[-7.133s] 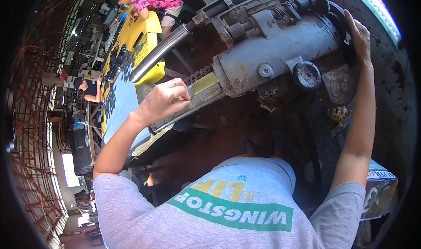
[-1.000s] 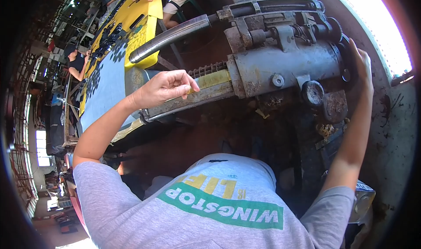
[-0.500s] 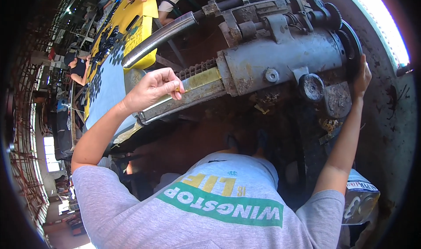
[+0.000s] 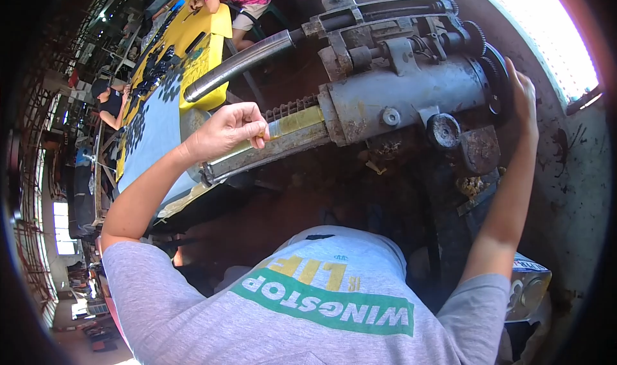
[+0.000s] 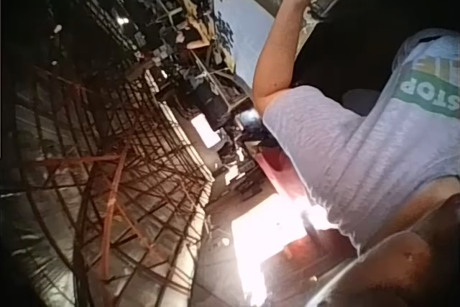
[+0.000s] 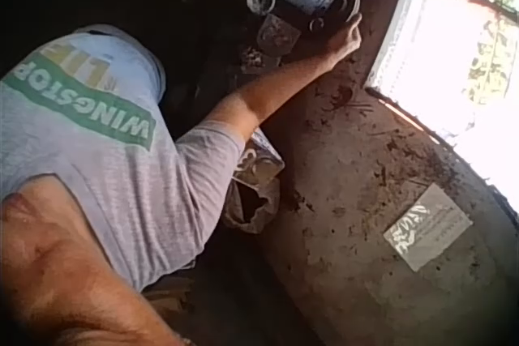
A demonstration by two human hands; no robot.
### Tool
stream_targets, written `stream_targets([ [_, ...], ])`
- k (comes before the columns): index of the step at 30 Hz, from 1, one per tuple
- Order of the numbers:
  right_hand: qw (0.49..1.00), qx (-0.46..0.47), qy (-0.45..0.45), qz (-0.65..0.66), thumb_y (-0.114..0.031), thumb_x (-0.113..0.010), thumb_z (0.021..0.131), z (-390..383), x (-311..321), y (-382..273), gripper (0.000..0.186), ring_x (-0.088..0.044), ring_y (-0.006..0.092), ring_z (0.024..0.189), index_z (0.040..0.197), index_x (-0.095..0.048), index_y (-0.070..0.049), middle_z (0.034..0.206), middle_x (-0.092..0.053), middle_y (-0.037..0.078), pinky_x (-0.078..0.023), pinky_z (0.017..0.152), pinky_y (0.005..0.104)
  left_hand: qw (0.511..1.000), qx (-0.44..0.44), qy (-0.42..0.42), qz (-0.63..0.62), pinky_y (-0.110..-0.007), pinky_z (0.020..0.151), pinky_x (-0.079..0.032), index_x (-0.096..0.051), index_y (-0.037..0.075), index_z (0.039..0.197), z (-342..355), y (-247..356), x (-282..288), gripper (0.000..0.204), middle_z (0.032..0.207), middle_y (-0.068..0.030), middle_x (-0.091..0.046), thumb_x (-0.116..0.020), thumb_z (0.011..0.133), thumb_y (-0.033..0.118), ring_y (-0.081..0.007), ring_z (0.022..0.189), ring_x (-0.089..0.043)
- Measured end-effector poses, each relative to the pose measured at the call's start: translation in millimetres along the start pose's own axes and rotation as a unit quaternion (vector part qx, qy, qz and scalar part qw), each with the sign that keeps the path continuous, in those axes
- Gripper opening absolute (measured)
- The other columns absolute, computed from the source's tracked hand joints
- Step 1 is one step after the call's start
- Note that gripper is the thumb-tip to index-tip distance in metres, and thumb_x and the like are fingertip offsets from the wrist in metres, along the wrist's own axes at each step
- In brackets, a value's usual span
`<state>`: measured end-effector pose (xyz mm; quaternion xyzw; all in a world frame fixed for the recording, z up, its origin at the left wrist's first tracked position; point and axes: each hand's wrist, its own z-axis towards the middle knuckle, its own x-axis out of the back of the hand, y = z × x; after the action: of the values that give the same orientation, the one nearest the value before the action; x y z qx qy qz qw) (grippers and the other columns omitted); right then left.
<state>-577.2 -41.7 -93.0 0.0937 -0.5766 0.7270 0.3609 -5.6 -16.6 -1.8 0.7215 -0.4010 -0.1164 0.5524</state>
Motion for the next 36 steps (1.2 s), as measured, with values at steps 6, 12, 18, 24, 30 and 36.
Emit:
stream_targets([
  [6, 0.995, -0.078, 0.0, -0.068, -0.045, -0.053, 0.091, 26.5, -21.5, 2.9, 0.048, -0.042, 0.0059, 0.052, 0.082, -0.069, -0.001, 0.059, -0.05, -0.004, -0.034, 0.05, 0.0267, 0.998, 0.026, 0.008, 0.06, -0.024, 0.07, -0.051, -0.052, 0.002, 0.089, 1.1, 4.2, 1.1, 0.012, 0.084, -0.0066, -0.061, -0.057, 0.091, 0.013, -0.0103, 0.074, -0.06],
  [12, 0.987, -0.016, 0.151, 0.052, -0.038, -0.052, 0.095, -11.4, -26.9, 36.9, 0.044, -0.04, 0.0045, 0.061, 0.083, -0.068, 0.002, 0.062, -0.047, -0.003, -0.035, 0.056, 0.0237, 0.955, 0.006, -0.008, 0.295, -0.025, 0.06, -0.049, -0.047, 0.004, 0.093, 13.4, 45.4, -16.0, 0.033, 0.069, -0.0047, -0.059, -0.072, 0.072, 0.011, -0.0097, 0.061, -0.057],
  [18, 0.972, 0.03, 0.221, 0.069, -0.037, -0.044, 0.099, -64.6, -42.8, 147.8, 0.047, -0.054, 0.0104, 0.087, 0.114, -0.061, 0.004, 0.094, -0.064, 0.006, -0.041, 0.079, 0.0252, 0.803, -0.087, 0.017, 0.59, -0.042, 0.075, -0.047, -0.048, 0.001, 0.093, 7.9, 39.1, -40.6, 0.037, 0.085, -0.017, -0.056, -0.074, 0.069, 0.007, -0.0339, 0.087, -0.058],
  [24, 0.949, -0.252, 0.094, 0.163, -0.058, -0.041, 0.093, -103.6, -39.9, 173.1, 0.067, -0.05, 0.0083, 0.076, 0.107, -0.062, 0.004, 0.085, -0.06, 0.002, -0.041, 0.073, 0.0247, 0.711, -0.006, -0.014, 0.703, -0.042, 0.079, -0.049, -0.053, -0.003, 0.087, 17.8, 37.8, -52.2, 0.025, 0.089, -0.0196, -0.056, -0.071, 0.07, 0.004, -0.0355, 0.092, -0.058],
  [30, 0.997, -0.016, 0.052, -0.047, -0.059, -0.037, 0.093, 14.7, -4.3, 29.8, 0.067, -0.052, 0.0167, 0.073, 0.103, -0.061, 0.003, 0.082, -0.059, 0.009, -0.042, 0.076, 0.035, 0.722, -0.069, -0.109, 0.68, -0.042, 0.075, -0.048, -0.057, -0.003, 0.08, 20.6, 41.6, -39.2, 0.018, 0.086, -0.0195, -0.057, -0.068, 0.071, 0.008, -0.0355, 0.091, -0.058],
  [36, 0.998, -0.012, -0.068, -0.007, -0.048, -0.056, 0.089, 53.4, -15.5, 37.9, 0.049, -0.045, 0.0105, 0.055, 0.089, -0.069, -0.001, 0.064, -0.054, 0.001, -0.039, 0.056, 0.028, 0.762, -0.078, -0.136, 0.629, -0.042, 0.075, -0.047, -0.06, -0.003, 0.08, 32.5, 32.7, -20.4, 0.014, 0.084, -0.0168, -0.058, -0.065, 0.074, 0.009, -0.0336, 0.087, -0.059],
])
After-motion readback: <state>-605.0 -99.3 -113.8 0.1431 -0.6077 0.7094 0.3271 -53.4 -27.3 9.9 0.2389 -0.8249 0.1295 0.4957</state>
